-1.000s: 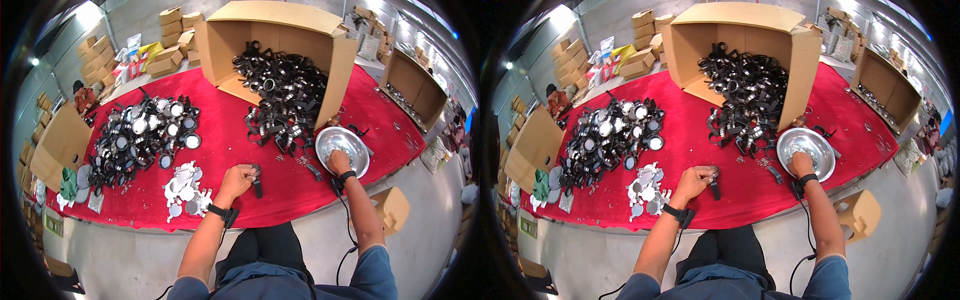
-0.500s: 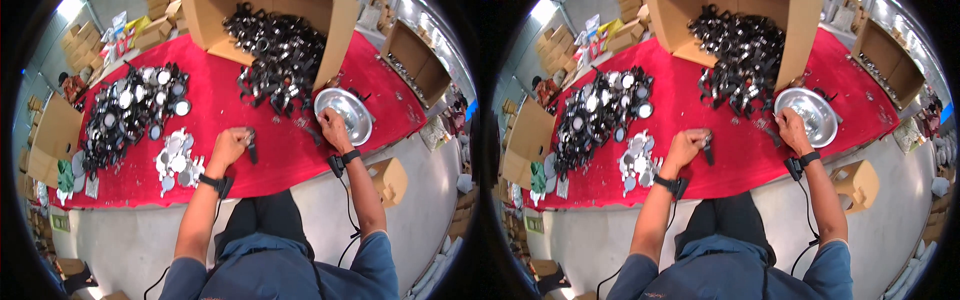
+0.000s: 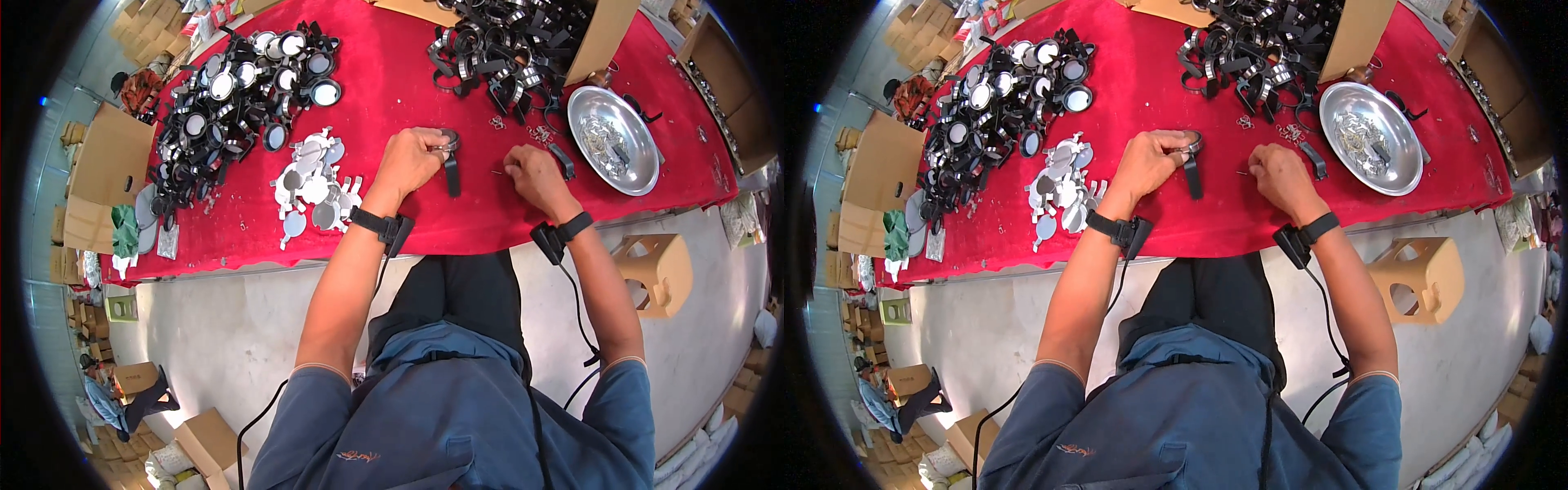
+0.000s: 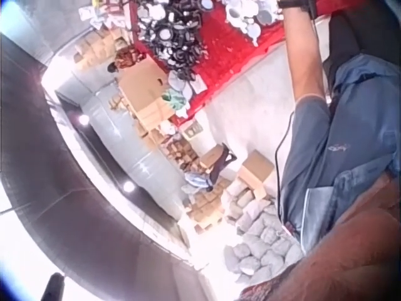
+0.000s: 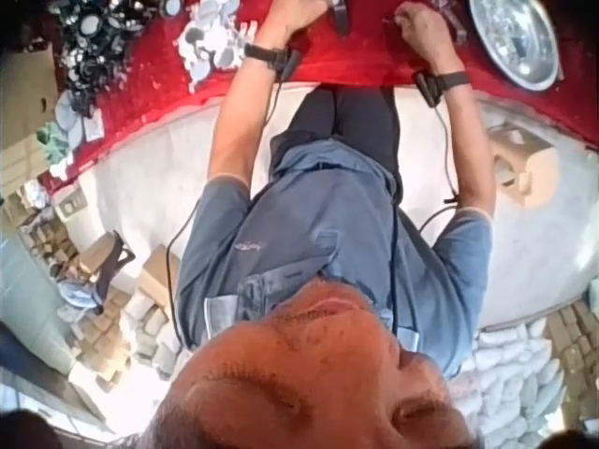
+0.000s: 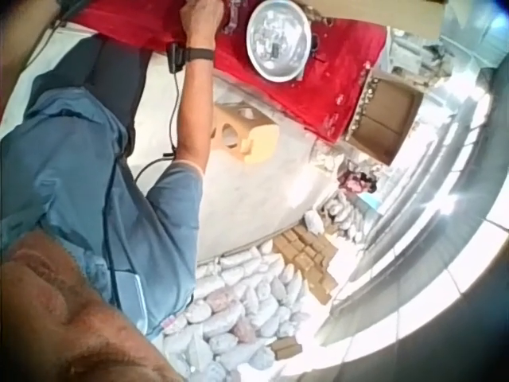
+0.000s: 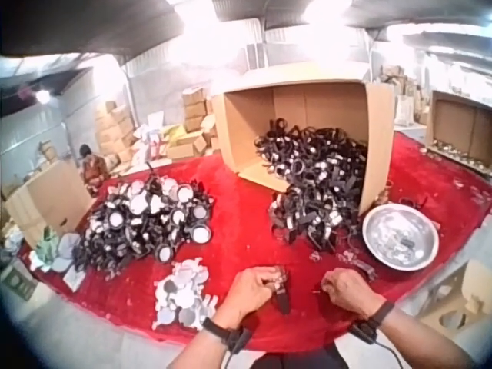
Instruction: The person is assembling circular electronic lighting components by attaching metal plates and screws.
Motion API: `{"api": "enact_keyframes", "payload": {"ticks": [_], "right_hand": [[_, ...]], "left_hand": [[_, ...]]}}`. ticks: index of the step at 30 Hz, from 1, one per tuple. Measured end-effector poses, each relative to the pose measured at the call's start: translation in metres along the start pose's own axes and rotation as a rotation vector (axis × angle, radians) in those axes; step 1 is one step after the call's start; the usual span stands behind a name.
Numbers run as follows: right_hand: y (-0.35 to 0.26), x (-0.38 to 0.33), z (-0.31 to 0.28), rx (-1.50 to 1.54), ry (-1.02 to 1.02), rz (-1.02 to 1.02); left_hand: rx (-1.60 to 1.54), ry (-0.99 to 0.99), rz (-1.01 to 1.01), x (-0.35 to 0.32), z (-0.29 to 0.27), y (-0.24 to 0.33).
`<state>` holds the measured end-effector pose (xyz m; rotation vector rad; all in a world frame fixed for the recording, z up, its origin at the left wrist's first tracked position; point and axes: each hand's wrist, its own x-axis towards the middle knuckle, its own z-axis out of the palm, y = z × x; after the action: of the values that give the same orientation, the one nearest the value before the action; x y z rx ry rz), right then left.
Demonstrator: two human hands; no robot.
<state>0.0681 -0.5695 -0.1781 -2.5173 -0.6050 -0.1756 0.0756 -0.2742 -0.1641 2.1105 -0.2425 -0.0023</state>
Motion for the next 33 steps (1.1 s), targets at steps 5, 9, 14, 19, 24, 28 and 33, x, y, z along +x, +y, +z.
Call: {"api": "enact_keyframes", "payload": {"ticks": [5,9,14,19,24,28,33], "right_hand": [[-0.015,0.012,-0.01,0.009,-0.082,0.035],[-0.022,0.012,-0.001,-0.096,-0.138,-0.04],[-0.024,0.005,0.006,-0.103,-0.075,-0.033],[-0.041,0.014,0.004,0.282,-0.052,0.027],[-0.056,0.03,0.029,0.631,-0.056,0.244],[-0.056,0.041,0.048,0.847,0.044,0.273],[-0.05,0.046,0.058,0.952,0.004,0.299]], "left_hand": [[-0.061,0.032,0.015,-0.002,-0.003,-0.002],[-0.037,-0.038,0.018,0.002,-0.007,-0.007],[-0.132,-0.023,-0.036,0.0,-0.005,-0.003],[-0.177,-0.026,-0.025,0.002,-0.003,-0.022],[-0.03,-0.066,-0.02,0.003,-0.003,-0.008],[-0.031,-0.051,-0.012,0.0,-0.005,0.008],[-0.024,-0.035,0.001,0.0,-0.007,0.003]]}}
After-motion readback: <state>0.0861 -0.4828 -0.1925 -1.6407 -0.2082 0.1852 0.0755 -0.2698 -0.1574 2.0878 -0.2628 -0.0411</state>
